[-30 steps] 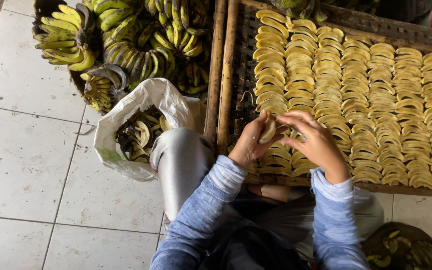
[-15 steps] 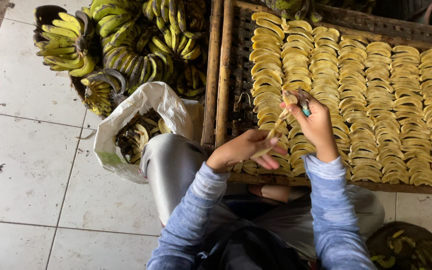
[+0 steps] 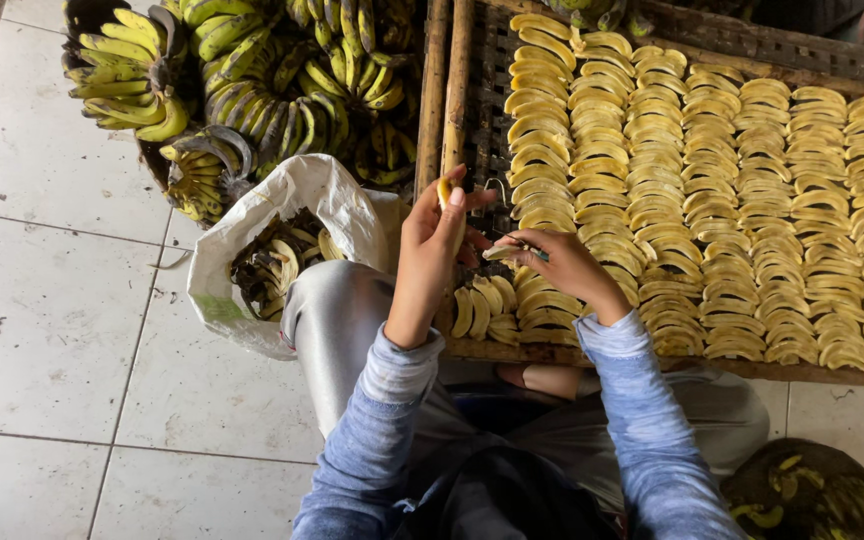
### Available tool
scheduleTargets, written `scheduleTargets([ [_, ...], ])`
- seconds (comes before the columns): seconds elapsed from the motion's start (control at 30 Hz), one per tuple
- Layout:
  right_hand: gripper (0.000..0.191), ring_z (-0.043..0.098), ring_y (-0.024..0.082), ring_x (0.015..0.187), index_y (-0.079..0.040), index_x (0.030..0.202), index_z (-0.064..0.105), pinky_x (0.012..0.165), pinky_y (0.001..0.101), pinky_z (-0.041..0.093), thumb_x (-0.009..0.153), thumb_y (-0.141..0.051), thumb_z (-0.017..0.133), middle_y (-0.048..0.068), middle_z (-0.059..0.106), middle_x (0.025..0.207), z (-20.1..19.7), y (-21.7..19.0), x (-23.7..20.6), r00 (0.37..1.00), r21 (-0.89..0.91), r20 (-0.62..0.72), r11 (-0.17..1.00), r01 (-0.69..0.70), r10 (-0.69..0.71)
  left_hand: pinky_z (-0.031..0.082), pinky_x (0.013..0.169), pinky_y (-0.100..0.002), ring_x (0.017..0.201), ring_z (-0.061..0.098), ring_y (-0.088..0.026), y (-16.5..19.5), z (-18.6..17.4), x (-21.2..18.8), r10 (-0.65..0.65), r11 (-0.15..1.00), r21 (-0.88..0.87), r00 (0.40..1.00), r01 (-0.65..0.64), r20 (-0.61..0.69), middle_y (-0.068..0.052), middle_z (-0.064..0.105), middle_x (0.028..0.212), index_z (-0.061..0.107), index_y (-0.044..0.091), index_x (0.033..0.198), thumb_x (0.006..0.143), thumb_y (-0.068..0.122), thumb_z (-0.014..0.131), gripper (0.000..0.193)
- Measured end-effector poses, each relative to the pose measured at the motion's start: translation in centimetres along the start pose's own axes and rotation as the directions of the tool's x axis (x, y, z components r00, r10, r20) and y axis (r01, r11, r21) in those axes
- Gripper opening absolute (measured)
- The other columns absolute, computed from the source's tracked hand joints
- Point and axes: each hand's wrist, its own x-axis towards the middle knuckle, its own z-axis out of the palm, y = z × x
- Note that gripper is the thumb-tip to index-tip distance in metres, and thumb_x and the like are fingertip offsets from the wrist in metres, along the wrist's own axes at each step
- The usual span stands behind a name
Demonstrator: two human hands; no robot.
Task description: The person sits on the floor and peels bananas with a small knife, cutting away the peel and placing the peeled bananas in rows on a wooden drying tray. Discarded peels are dropped into a plastic bag beside them, and whole bananas are taken from nearby baskets.
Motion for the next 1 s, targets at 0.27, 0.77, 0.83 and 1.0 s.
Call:
scheduleTargets([
  [0.27,0.027,0.077,0.021,0.097,-0.003,0.12,0.071,0.082,0.0329,0.058,0.095,-0.013,0.072,0.01,0.078,0.111,-0.4,0.2,-0.1,0.998,0.003,0.015,0.998,0.06,-0.06,0.048,0.076,-0.022,0.092,0.058,-0.01,-5.1,-1.9,2.1,0.15,0.981,0.136,0.985,-0.139,-0.08,-0.012,0.067,0.126,0.047,0.006,0.157,0.113,0.024,0.053,0.048],
  [0.77,0.027,0.068,0.011,0.089,0.0,0.124,0.069,0.082,0.0274,0.054,0.1,-0.013,0.069,0.008,0.076,0.103,-1.9,5.0,-6.9,0.965,0.126,-0.221,0.985,-0.115,0.141,0.058,0.073,-0.032,0.088,0.073,-0.022,-15.3,-4.1,5.2,-0.005,0.747,0.664,0.997,-0.044,0.072,-0.01,0.075,0.107,0.064,0.004,0.125,0.091,0.015,0.07,0.036],
  [0.83,0.029,0.069,0.01,0.086,-0.001,0.125,0.069,0.08,0.0273,0.054,0.1,-0.014,0.069,0.008,0.076,0.099,-1.7,5.2,-7.3,0.953,0.148,-0.222,0.973,-0.175,0.206,0.053,0.066,-0.029,0.079,0.064,-0.015,-16.0,-4.1,5.8,-0.108,0.883,0.461,0.994,0.087,0.019,-0.007,0.065,0.099,0.059,0.002,0.125,0.1,0.022,0.065,0.032],
  [1.0,0.028,0.068,0.011,0.085,0.001,0.123,0.069,0.08,0.0275,0.054,0.1,-0.015,0.069,0.008,0.077,0.1,-0.9,5.2,-7.4,0.953,0.133,-0.256,0.982,-0.134,0.165,0.05,0.061,-0.033,0.068,0.047,-0.014,-17.6,-4.2,6.4,-0.092,0.965,0.241,0.995,0.101,-0.047,-0.005,0.043,0.083,0.04,-0.002,0.1,0.111,0.033,0.071,0.048],
])
